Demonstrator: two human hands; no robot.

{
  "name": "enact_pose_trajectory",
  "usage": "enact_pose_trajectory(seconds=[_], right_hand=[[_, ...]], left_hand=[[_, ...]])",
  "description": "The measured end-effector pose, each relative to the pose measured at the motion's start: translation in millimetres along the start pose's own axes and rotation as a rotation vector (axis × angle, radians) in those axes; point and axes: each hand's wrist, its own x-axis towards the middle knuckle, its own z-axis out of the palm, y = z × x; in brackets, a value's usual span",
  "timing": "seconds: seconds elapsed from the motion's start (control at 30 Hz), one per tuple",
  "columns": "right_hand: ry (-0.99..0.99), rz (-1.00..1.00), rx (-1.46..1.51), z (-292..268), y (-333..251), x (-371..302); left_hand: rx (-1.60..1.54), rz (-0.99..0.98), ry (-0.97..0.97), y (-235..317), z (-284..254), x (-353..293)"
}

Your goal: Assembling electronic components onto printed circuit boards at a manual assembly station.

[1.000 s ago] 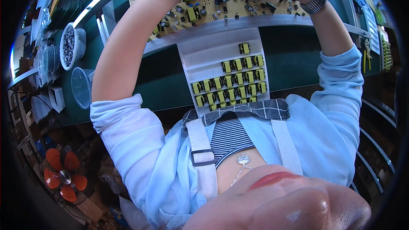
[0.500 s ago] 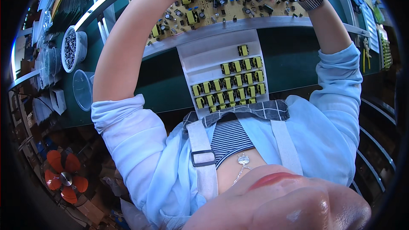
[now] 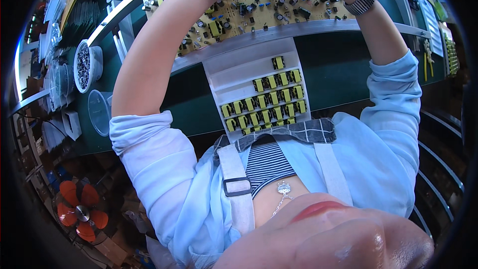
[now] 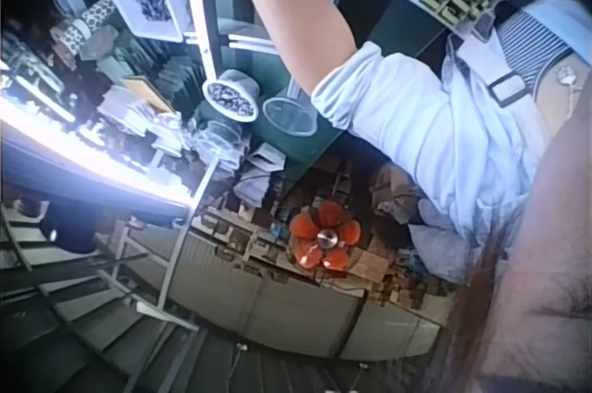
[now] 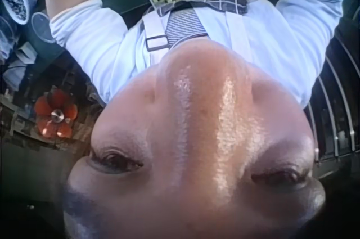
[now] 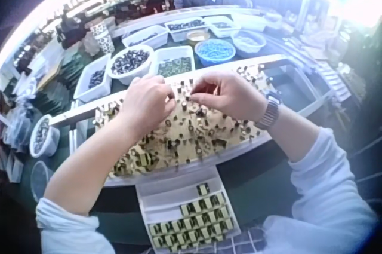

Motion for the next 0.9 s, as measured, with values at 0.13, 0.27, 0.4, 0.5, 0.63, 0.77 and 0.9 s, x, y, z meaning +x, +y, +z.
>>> enact_pose_trajectory(seconds=[0.13, 0.27, 0.4, 0.5, 0.63, 0.77, 0.9], right_hand=[[-0.002, 0.007, -0.003, -3, -2, -1], [0.000, 0.011, -0.048, -6, -7, -7], [0.007, 0.023, -0.018, -9, -4, -10], [0.007, 0.006, -0.025, -8, -2, -11], [0.000, 0.003, -0.009, -6, -1, -11], [-0.007, 0.011, -0.008, -4, -2, -10], [-0.004, -0.011, -0.035, 0, -4, -12]], left_hand=[[-0.001, 0.030, 0.008, 2, -2, 2], [-0.108, 0.065, 0.078, -2, -8, -1], [-0.055, -0.006, -0.039, -3, -16, 1], [-0.020, -0.008, -0.063, 0, -12, 1], [0.113, 0.029, -0.068, 5, -9, 3], [0.284, 0.084, -0.118, 6, -3, 8], [0.406, 0.117, -0.162, 11, -1, 11]])
